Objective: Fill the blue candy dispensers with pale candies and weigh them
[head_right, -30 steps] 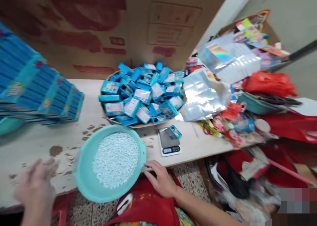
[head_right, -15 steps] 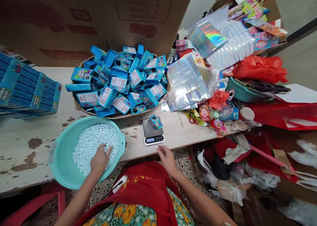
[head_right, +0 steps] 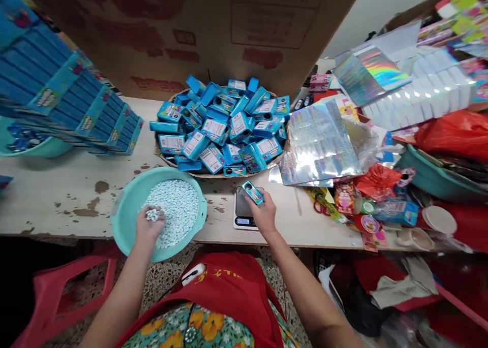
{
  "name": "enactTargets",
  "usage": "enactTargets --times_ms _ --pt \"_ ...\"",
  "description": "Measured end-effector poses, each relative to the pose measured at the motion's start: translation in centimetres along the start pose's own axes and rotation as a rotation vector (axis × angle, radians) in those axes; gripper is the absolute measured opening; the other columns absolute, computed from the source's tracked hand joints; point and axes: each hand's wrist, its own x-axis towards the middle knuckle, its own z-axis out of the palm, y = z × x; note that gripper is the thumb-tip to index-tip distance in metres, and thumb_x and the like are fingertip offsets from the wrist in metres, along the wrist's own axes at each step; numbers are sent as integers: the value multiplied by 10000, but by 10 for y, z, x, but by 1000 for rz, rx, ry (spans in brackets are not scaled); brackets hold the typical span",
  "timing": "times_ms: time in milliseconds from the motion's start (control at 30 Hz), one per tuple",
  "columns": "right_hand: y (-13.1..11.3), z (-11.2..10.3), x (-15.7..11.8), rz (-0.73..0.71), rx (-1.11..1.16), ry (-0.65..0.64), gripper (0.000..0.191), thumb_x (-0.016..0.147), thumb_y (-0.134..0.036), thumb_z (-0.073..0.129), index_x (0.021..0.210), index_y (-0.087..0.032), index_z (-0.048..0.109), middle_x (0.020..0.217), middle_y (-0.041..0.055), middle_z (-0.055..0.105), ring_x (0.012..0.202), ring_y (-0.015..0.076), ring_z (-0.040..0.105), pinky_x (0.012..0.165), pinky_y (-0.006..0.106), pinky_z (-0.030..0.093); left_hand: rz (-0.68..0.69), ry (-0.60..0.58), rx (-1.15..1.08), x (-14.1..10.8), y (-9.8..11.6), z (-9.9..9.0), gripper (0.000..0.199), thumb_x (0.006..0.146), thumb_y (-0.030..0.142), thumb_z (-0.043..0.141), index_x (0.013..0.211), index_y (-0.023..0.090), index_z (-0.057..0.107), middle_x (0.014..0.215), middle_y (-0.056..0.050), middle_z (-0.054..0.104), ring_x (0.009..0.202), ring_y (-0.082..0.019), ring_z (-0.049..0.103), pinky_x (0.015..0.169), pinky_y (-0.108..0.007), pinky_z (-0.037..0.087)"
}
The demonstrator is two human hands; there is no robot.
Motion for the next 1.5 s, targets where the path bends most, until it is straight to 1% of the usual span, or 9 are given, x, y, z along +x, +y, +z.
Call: enactTargets --times_ms 133,300,500,767,900,1000,1100,1200,1500 --pt "-65 12 -20 -337 -44 -295 337 802 -389 658 1081 -212 596 1017 70 647 938 218 602 850 352 476 -93 -200 -324 -40 28 30 308 768 369 592 619 194 386 476 75 319 345 -44 267 347 -176 195" --pt "-117 71 -43 -535 -89 -552 300 828 -301 628 1109 -200 597 1029 90 659 962 250 594 840 381 467 127 -274 -380 -91 59 74 351 750 366 653 579 188 404 452 70 340 353 -54 329 365 -192 258" --pt "-130 114 -50 -528 -135 -608 296 806 -270 642 1090 -195 608 1028 96 661 945 263 590 813 386 468 468 -118 -237 -89 61 81 287 762 339 661 608 170 488 573 18 513 564 -113 562 561 -242 459" --pt "-122 119 -48 -451 -61 -591 330 773 -276 677 1089 -202 619 1026 88 668 966 246 607 849 381 479 346 -141 -290 -75 66 81 419 765 462 676 611 176 412 514 66 355 387 -40 333 378 -186 240" --pt "-115 102 -44 -327 61 -581 350 754 -306 697 1080 -204 622 1018 65 675 941 219 628 844 354 487 421 -69 107 -62 62 67 474 842 622 455 650 190 418 547 35 389 413 -74 375 405 -206 301" --pt "-98 68 -37 -217 107 -505 351 754 -352 695 1065 -206 621 1007 51 680 908 207 635 830 340 493 587 34 623 -51 49 45 435 777 609 546 805 176 568 839 -95 598 828 -215 597 694 -320 482" --pt "-62 30 -28 -126 51 -348 372 766 -397 672 1077 -202 609 995 61 683 878 216 641 803 353 506 699 70 983 -42 29 18 569 645 492 712 1105 175 601 1286 -169 512 1288 -363 355 1031 -513 313" --pt "-13 6 -17 -79 -34 -235 387 778 -410 646 1093 -190 598 1000 79 681 890 238 646 804 383 513 772 160 1301 -33 5 -6 631 763 502 564 1276 140 505 1356 -189 456 1322 -351 324 1090 -545 217" --pt "32 -29 -2 -245 -51 -118 634 771 -450 665 1302 -173 457 1321 145 508 1251 270 463 1064 480 373 701 166 1242 -39 -31 -16 642 747 563 501 1205 116 560 1236 -181 551 1214 -341 455 1053 -484 340"
